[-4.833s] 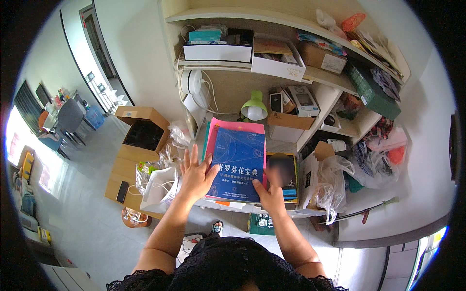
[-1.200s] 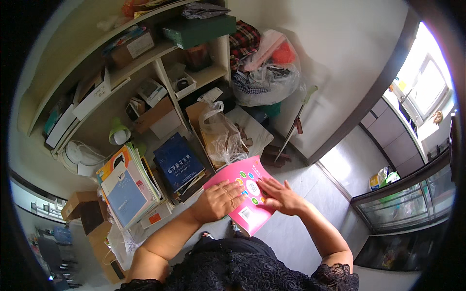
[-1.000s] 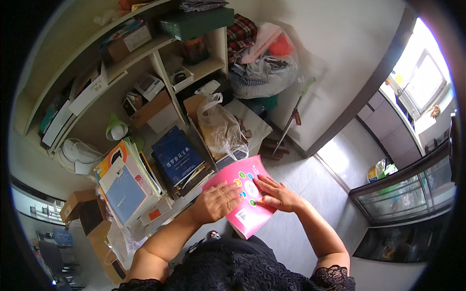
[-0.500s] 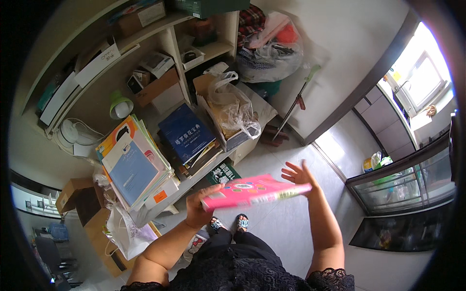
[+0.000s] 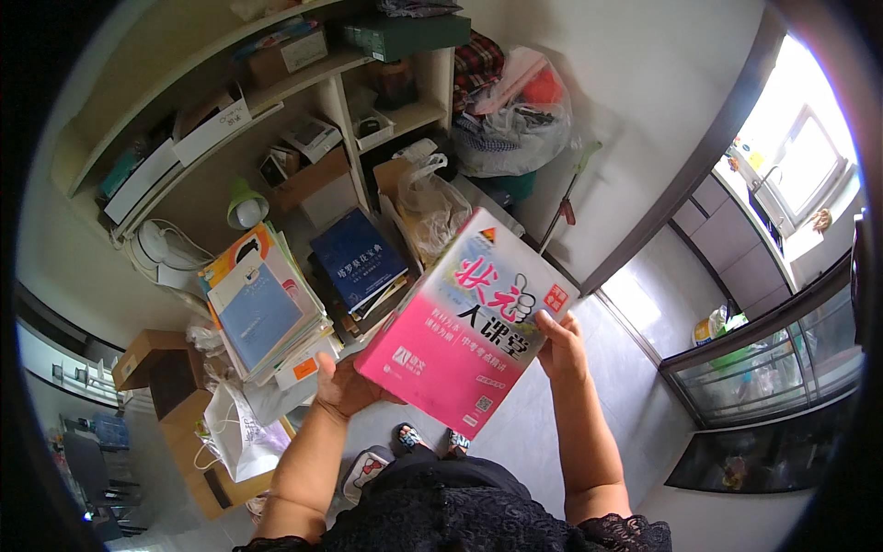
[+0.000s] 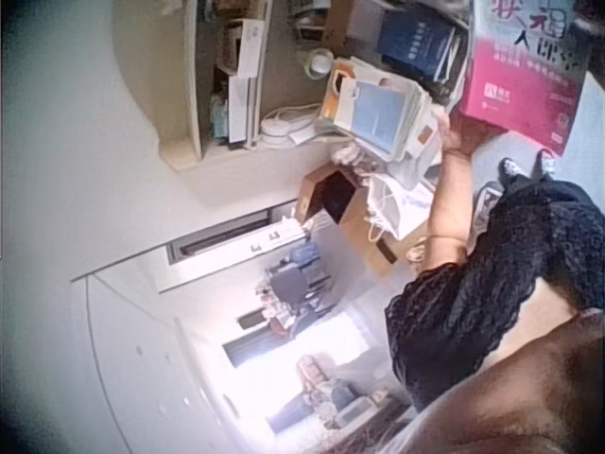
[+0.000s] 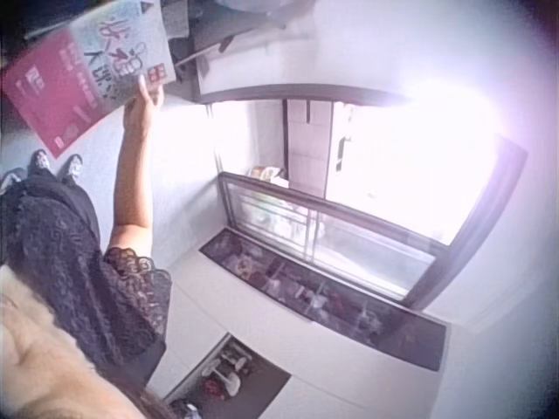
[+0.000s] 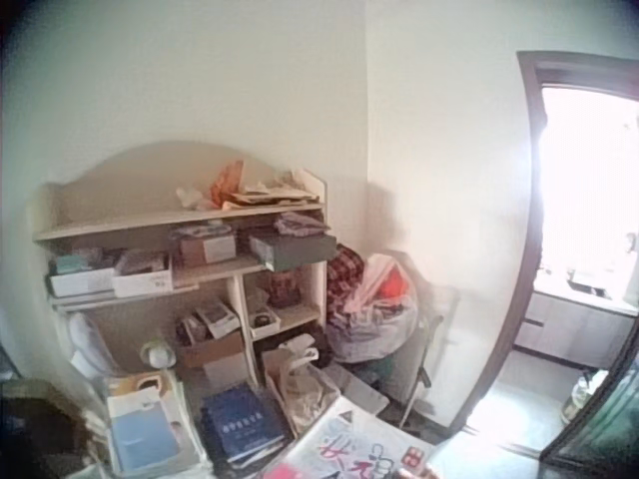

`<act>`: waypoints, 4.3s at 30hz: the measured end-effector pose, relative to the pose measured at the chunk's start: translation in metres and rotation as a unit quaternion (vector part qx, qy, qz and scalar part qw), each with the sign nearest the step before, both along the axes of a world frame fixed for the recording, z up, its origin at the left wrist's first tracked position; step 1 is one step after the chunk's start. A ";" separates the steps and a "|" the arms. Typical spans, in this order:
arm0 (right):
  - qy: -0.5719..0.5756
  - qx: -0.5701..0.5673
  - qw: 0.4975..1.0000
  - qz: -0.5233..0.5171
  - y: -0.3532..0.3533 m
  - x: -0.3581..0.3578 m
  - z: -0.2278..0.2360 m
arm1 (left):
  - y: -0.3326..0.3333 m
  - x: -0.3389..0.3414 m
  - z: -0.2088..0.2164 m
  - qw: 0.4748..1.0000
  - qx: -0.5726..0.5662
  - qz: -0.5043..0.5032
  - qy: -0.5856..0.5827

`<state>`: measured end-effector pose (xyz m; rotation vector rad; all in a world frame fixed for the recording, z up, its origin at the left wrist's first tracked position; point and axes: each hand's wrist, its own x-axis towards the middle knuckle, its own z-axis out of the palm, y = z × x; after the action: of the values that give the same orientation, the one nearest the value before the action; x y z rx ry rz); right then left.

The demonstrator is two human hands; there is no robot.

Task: The person removes books and various items from a cluttered bookshelf, then wipes the shelves with a cloth. They rinse the cloth at the kitchen sink and return to wipe the shelves again.

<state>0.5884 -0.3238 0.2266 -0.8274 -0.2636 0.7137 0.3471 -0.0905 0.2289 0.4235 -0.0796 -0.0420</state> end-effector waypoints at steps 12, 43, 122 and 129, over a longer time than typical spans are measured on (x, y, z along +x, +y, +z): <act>-0.799 -0.274 0.536 0.000 0.089 -0.092 0.033 | -0.057 0.001 -0.020 0.800 0.476 0.271 0.246; -0.037 -0.090 0.992 0.076 0.078 -0.005 0.049 | -0.060 -0.022 0.006 0.854 0.378 0.336 0.125; -0.547 0.019 0.832 0.084 0.703 -0.184 0.376 | 0.445 -0.153 0.386 0.075 0.514 0.847 0.111; -0.662 0.065 0.735 0.130 0.718 -0.282 0.368 | 0.470 -0.157 0.381 -0.003 0.550 0.798 0.246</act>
<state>0.3059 0.3941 0.5942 -1.0578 -1.7378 0.2182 0.1898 0.3799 0.6103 -1.6712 -1.2458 -2.0984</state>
